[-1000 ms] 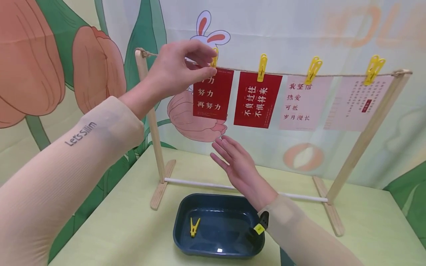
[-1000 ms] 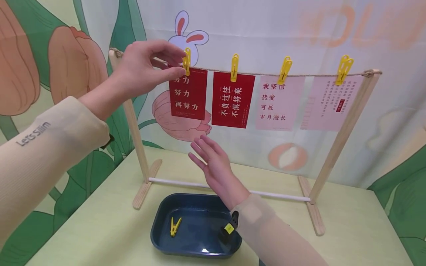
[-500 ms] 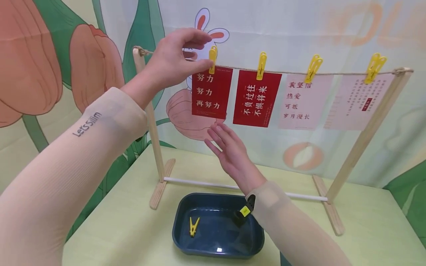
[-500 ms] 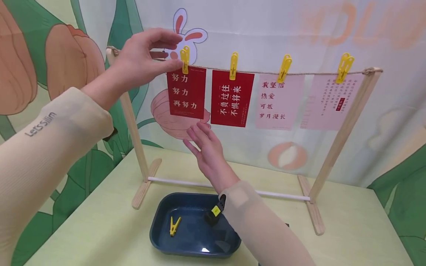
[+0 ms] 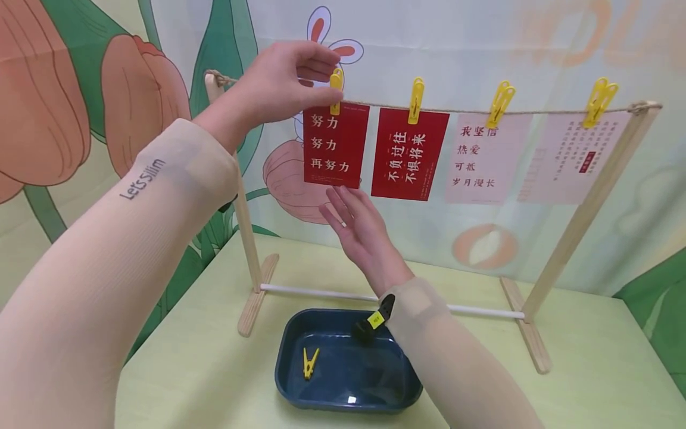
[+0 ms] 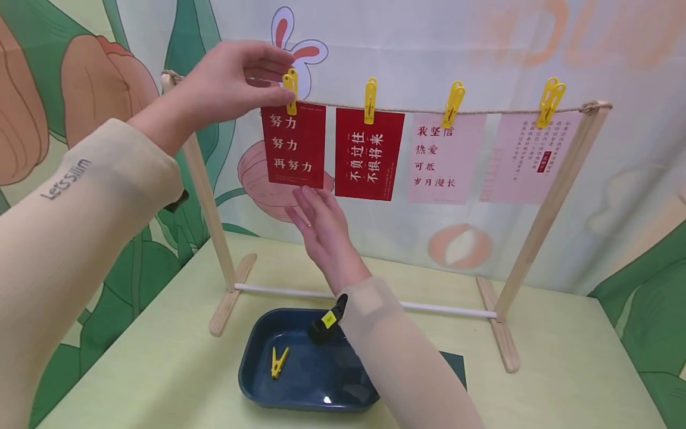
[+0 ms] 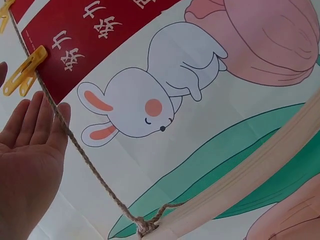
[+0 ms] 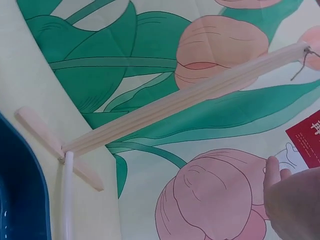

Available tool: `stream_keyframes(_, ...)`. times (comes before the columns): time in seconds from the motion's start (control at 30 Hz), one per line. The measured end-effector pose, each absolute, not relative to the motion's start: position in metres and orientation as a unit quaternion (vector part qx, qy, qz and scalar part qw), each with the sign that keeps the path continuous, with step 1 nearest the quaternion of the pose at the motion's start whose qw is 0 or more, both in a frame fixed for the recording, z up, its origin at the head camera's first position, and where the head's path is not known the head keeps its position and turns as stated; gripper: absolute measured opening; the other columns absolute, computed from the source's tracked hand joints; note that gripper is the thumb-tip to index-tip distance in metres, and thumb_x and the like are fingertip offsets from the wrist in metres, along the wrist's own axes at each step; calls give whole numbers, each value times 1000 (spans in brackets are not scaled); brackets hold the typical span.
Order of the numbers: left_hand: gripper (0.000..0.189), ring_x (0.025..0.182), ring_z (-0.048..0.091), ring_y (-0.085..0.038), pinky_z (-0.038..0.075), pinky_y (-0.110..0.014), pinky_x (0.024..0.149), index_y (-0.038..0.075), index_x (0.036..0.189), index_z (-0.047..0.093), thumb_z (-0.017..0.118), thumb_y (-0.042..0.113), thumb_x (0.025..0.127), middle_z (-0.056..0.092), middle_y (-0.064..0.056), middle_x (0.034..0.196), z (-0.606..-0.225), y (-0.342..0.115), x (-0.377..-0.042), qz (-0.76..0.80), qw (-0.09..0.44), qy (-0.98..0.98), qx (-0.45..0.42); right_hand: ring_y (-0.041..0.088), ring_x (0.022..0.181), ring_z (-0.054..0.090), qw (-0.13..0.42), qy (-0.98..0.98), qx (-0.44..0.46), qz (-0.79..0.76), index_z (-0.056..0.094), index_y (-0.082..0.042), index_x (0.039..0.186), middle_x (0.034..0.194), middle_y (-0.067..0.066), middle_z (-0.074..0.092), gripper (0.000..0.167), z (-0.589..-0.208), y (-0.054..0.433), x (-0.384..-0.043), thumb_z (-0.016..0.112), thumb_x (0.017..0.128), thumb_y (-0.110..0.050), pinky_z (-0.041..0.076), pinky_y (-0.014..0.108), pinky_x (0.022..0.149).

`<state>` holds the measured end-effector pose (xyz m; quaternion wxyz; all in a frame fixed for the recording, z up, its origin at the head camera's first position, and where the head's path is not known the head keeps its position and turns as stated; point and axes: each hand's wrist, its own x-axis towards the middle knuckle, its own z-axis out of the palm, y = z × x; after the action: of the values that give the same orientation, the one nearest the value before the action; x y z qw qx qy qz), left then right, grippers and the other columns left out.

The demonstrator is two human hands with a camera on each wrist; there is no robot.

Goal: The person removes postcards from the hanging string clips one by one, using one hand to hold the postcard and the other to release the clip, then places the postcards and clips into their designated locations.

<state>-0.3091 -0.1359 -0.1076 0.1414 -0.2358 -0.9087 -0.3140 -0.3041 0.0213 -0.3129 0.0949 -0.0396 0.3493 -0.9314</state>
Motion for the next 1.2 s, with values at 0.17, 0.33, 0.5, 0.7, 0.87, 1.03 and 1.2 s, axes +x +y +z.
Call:
stream_keyframes(0.17, 64, 132, 63, -19, 54, -31, 107, 14, 156, 54, 75, 38, 100, 65, -4, 148, -102, -136, -311, -313, 119, -914, -228, 21, 146, 54, 98, 315, -37, -943, 51, -16, 146, 146, 2, 62, 39, -311, 19, -308, 63, 109, -15, 49, 40, 115)
stream_keyframes(0.33, 60, 124, 65, -21, 56, -34, 106, 13, 153, 58, 74, 39, 101, 68, -6, 143, -98, -136, -313, -315, 104, -916, -223, 19, 137, 61, 104, 281, -38, -953, 54, -17, 148, 146, 3, 65, 41, -310, 18, -308, 65, 108, -15, 46, 43, 118)
stream_keyframes(0.5, 58, 123, 63, -22, 55, -35, 107, 13, 152, 59, 73, 38, 102, 68, -7, 143, -96, -134, -315, -321, 90, -917, -221, 20, 136, 63, 106, 255, -44, -960, 57, -18, 143, 143, 4, 67, 37, -309, 16, -307, 65, 108, -15, 45, 45, 119)
stream_keyframes(0.7, 56, 123, 63, -22, 55, -33, 107, 16, 154, 59, 71, 38, 103, 68, -6, 143, -93, -132, -317, -322, 74, -919, -214, 22, 135, 62, 104, 238, -44, -965, 58, -20, 142, 140, 4, 67, 36, -309, 14, -305, 65, 108, -16, 45, 46, 119)
stream_keyframes(0.87, 56, 121, 64, -20, 55, -33, 106, 16, 153, 60, 71, 39, 103, 68, -4, 143, -92, -130, -316, -317, 70, -922, -211, 22, 135, 61, 106, 227, -38, -967, 58, -22, 144, 141, 4, 66, 38, -309, 12, -304, 66, 107, -17, 46, 46, 118)
stream_keyframes(1.03, 56, 121, 65, -21, 55, -34, 106, 15, 152, 60, 72, 38, 103, 68, -5, 143, -91, -132, -316, -321, 64, -921, -210, 22, 135, 61, 110, 226, -38, -967, 59, -22, 144, 141, 4, 66, 38, -308, 12, -303, 66, 107, -18, 49, 46, 115)
stream_keyframes(1.2, 57, 122, 65, -22, 56, -35, 106, 15, 151, 59, 72, 39, 102, 69, -5, 141, -92, -134, -316, -326, 64, -920, -208, 23, 137, 59, 111, 220, -42, -968, 58, -21, 146, 143, 4, 65, 40, -309, 15, -301, 67, 107, -18, 49, 46, 115)
